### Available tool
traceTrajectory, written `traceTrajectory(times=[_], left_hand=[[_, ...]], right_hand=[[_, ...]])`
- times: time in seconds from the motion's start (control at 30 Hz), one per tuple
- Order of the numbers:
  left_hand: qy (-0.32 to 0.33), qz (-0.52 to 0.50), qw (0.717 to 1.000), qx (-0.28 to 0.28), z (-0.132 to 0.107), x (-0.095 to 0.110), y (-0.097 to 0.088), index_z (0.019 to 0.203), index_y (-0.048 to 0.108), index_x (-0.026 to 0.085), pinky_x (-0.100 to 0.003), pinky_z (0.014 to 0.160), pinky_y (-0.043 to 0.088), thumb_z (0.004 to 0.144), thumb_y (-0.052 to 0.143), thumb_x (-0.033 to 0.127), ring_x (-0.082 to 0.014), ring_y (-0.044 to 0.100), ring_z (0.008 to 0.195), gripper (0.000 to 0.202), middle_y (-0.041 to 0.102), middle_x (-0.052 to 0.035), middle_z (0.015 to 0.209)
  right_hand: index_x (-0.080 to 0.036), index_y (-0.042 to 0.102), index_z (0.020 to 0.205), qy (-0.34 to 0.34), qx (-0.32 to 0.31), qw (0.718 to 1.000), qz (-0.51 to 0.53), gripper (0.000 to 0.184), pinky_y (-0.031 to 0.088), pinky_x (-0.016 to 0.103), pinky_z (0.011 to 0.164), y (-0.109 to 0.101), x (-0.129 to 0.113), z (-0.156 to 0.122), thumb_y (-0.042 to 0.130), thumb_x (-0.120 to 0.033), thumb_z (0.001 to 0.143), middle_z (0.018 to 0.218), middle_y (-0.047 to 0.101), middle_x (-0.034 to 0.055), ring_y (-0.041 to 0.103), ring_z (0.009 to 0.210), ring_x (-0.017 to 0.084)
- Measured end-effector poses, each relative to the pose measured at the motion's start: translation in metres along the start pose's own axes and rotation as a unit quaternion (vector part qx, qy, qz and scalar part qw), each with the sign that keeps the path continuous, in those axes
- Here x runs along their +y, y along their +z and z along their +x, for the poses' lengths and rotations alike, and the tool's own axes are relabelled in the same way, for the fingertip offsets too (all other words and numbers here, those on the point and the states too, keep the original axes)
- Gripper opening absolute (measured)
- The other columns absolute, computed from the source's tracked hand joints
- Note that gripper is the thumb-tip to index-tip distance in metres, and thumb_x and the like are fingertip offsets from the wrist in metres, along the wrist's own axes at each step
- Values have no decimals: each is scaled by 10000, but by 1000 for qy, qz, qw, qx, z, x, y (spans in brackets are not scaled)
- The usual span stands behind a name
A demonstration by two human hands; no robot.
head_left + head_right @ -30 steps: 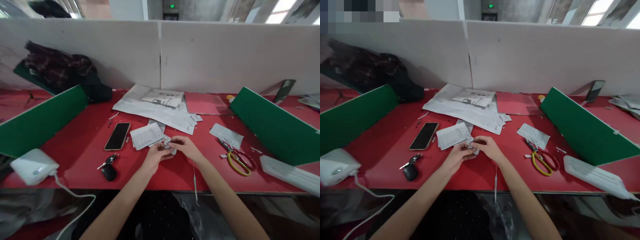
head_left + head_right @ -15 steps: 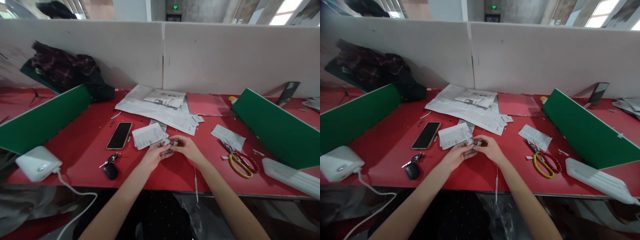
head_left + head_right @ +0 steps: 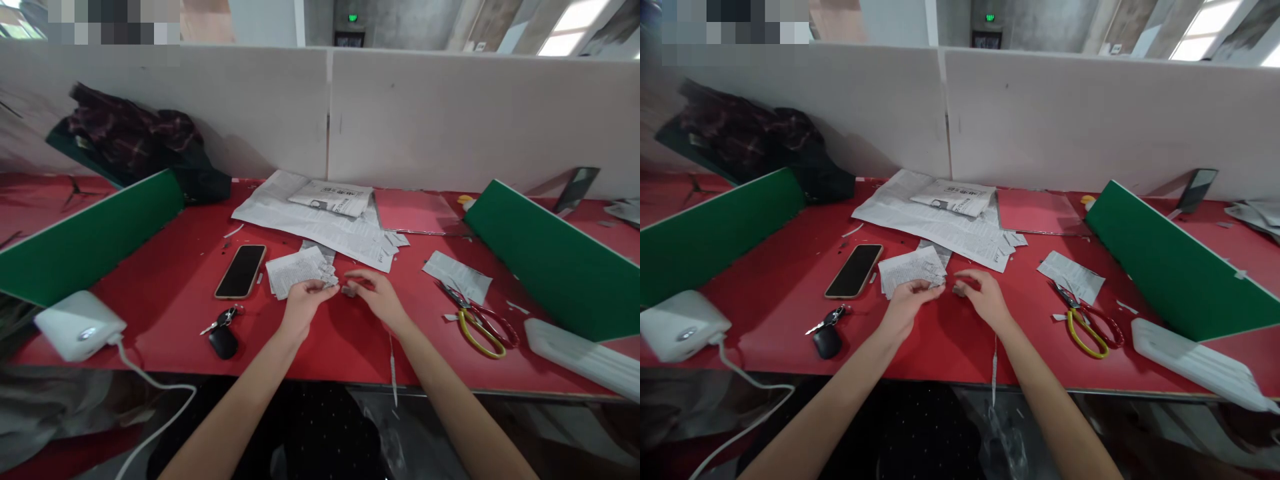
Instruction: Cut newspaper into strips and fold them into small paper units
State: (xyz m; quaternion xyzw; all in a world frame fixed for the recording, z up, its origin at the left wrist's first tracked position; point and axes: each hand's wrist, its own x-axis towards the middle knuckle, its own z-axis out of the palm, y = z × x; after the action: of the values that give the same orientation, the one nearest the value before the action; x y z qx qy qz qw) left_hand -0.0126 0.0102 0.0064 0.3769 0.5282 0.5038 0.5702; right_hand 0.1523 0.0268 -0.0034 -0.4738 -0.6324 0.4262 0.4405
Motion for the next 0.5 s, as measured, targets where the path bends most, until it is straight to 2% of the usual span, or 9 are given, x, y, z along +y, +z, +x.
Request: traceTrajectory(times=[0.07,0.1,0.2,0.23,0.3,0.37,0.4,0.43,0.5], left_hand=[[14,50,998,-21,0,-2,0,587,609,141,-247,646,432,543,754,255,-119,559,610,190,605,9,581],[26,78,996,-37,0,-2,0,579,609,142,-250,635,424,551,745,258,-125,556,609,182,605,6,580],[63,154,983,-82,-2,-3,4,569,597,145,-263,628,418,583,716,278,-144,560,619,180,607,-4,585],[73,169,978,-94,-3,-3,6,592,602,147,-268,641,422,598,706,289,-150,568,637,176,618,-9,609],[92,180,973,-114,-6,0,10,719,629,156,-278,691,434,624,687,299,-163,591,709,181,650,-24,717],[114,184,968,-130,-9,4,15,915,618,174,-281,728,439,637,678,299,-174,601,807,310,657,-44,855],[119,192,965,-134,-11,6,17,980,595,180,-277,721,442,644,672,302,-180,599,844,366,649,-54,909],[123,208,961,-139,-13,7,19,1020,576,182,-274,709,442,659,659,312,-186,597,867,392,640,-62,927],[132,239,950,-152,-17,11,21,1036,565,180,-280,710,442,685,633,318,-193,599,876,384,636,-65,902]], right_hand=[[-252,643,977,-42,15,999,-17,222,402,356,868,2,-2,-1,546,-345,800,1059,614,47,531,1017,203],[-254,637,986,-53,3,999,-6,229,411,341,850,4,-3,-2,547,-356,802,1040,618,41,539,993,195],[-215,641,893,-44,-62,995,63,203,447,289,709,10,-5,-1,594,-367,766,828,637,15,577,773,160],[-201,638,849,-39,-61,994,79,192,447,278,673,9,-6,0,597,-367,761,769,629,8,571,717,150],[-184,619,796,-42,-4,995,93,188,442,262,625,-3,-10,2,582,-365,767,698,607,-1,552,640,131],[-177,595,789,-65,124,987,75,186,438,250,581,-35,-17,1,572,-360,769,666,588,-7,531,578,115],[-174,588,817,-79,191,977,59,195,439,248,562,-60,-21,-3,562,-362,774,670,591,-3,531,561,112],[-179,575,893,-91,270,958,38,217,443,246,541,-91,-25,-9,575,-354,764,706,608,5,544,564,116],[-184,532,986,-116,451,884,-41,342,448,249,520,-165,-32,-28,654,-325,698,733,628,18,572,556,125]])
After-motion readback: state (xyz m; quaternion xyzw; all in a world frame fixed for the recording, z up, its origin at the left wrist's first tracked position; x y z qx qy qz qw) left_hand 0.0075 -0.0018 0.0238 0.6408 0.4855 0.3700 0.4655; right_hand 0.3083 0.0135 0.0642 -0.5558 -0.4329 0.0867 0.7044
